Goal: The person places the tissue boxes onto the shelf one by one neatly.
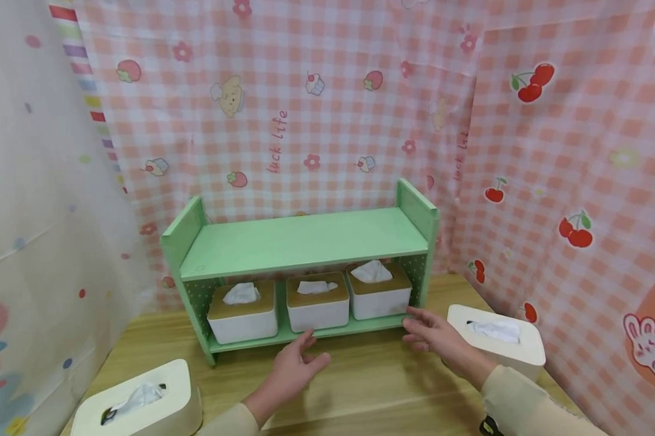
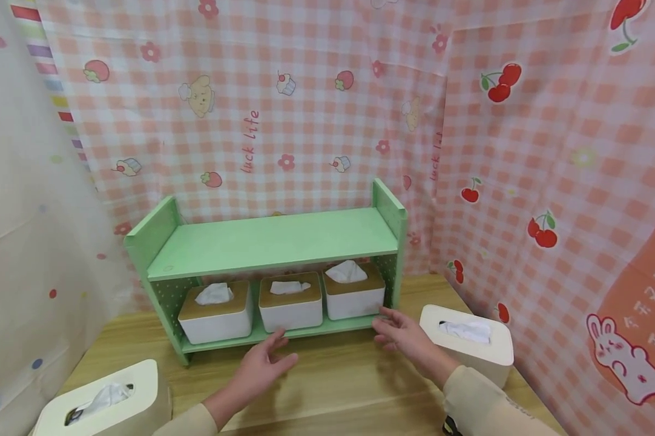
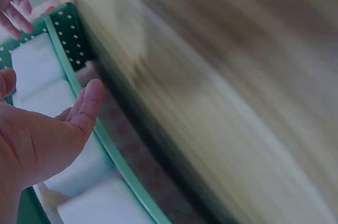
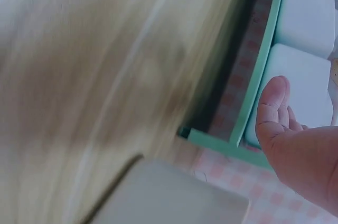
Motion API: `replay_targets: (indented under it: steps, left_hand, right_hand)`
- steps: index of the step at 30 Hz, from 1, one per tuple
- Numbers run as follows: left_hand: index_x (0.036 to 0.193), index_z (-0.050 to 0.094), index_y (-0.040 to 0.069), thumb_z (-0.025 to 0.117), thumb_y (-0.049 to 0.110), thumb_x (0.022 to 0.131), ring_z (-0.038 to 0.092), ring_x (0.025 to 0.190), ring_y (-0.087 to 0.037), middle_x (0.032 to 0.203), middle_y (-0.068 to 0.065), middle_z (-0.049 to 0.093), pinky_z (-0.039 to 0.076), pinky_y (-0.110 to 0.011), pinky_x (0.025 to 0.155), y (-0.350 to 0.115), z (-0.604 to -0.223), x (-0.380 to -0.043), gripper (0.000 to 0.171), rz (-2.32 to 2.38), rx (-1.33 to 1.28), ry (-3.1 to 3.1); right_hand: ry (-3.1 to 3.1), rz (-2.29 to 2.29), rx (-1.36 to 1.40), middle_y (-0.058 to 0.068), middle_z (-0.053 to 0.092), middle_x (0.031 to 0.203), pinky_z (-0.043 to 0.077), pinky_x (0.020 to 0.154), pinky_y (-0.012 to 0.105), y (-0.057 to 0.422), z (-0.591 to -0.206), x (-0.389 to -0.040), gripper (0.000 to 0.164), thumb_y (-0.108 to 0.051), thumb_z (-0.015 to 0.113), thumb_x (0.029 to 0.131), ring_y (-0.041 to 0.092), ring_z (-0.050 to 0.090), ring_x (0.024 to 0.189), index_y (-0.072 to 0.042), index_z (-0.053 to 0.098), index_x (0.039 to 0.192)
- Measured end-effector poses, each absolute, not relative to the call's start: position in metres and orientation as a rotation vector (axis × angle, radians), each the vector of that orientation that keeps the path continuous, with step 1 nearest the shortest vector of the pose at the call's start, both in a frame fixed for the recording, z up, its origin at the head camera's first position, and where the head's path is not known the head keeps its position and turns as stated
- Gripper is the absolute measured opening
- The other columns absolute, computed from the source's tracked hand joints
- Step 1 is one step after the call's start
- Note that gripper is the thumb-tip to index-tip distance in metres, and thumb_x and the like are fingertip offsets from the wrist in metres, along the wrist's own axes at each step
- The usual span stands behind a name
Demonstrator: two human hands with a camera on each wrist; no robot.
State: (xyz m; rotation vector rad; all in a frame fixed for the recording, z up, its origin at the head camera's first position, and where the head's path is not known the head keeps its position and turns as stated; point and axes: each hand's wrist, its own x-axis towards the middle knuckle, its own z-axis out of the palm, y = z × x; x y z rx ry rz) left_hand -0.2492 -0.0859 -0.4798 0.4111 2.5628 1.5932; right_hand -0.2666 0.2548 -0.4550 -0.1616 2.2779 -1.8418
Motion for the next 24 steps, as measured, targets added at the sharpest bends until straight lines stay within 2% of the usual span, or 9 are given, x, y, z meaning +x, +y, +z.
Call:
replay_targets:
  steps: [5, 8, 14, 18, 24]
  left_hand:
    - [0.160, 0.037, -0.010, 0.075, 0.041, 0.101, 0.071, 0.120, -0.042, 0.157, -0.035, 0.049, 0.064, -0.046, 0.087, -0.121, -0.485, -0.240, 0.087, 1.600, 0.310, 2.549]
    - [0.161, 0.036, -0.009, 0.074, 0.043, 0.101, 0.070, 0.121, -0.041, 0.159, -0.035, 0.048, 0.064, -0.044, 0.084, -0.134, -0.485, -0.234, 0.088, 1.610, 0.259, 2.532]
    - [0.162, 0.037, -0.006, 0.076, 0.045, 0.100, 0.069, 0.123, -0.040, 0.161, -0.032, 0.048, 0.064, -0.043, 0.083, -0.147, -0.482, -0.223, 0.089, 1.635, 0.171, 2.533]
    - [0.162, 0.039, -0.004, 0.076, 0.042, 0.100, 0.070, 0.122, -0.038, 0.159, -0.032, 0.050, 0.064, -0.043, 0.087, -0.155, -0.479, -0.216, 0.085, 1.629, 0.130, 2.572]
    - [0.161, 0.043, -0.001, 0.077, 0.034, 0.101, 0.072, 0.119, -0.033, 0.158, -0.028, 0.054, 0.064, -0.040, 0.086, -0.172, -0.473, -0.201, 0.077, 1.647, 0.084, 2.656]
  right_hand:
    - [2.213, -1.846, -0.167, 0.033, 0.041, 0.164, 0.058, 0.100, 0.042, 0.239, -0.464, -0.263, 0.075, -0.033, 0.059, 0.111, 0.033, 0.067, 0.128, 0.006, 0.026, 0.166]
    - [2.181, -1.844, -0.193, 0.032, 0.042, 0.164, 0.058, 0.100, 0.042, 0.227, -0.467, -0.261, 0.074, -0.033, 0.059, 0.111, 0.032, 0.068, 0.126, 0.006, 0.028, 0.165]
    - [2.115, -1.841, -0.252, 0.030, 0.044, 0.163, 0.058, 0.099, 0.041, 0.199, -0.469, -0.259, 0.073, -0.034, 0.057, 0.111, 0.020, 0.069, 0.118, 0.006, 0.028, 0.165]
    - [2.074, -1.851, -0.288, 0.030, 0.045, 0.163, 0.058, 0.099, 0.043, 0.181, -0.471, -0.258, 0.072, -0.034, 0.058, 0.112, 0.023, 0.070, 0.119, 0.007, 0.030, 0.164]
    - [2.034, -1.852, -0.331, 0.030, 0.046, 0.162, 0.059, 0.099, 0.045, 0.155, -0.471, -0.258, 0.073, -0.035, 0.060, 0.110, 0.026, 0.070, 0.120, 0.007, 0.033, 0.163]
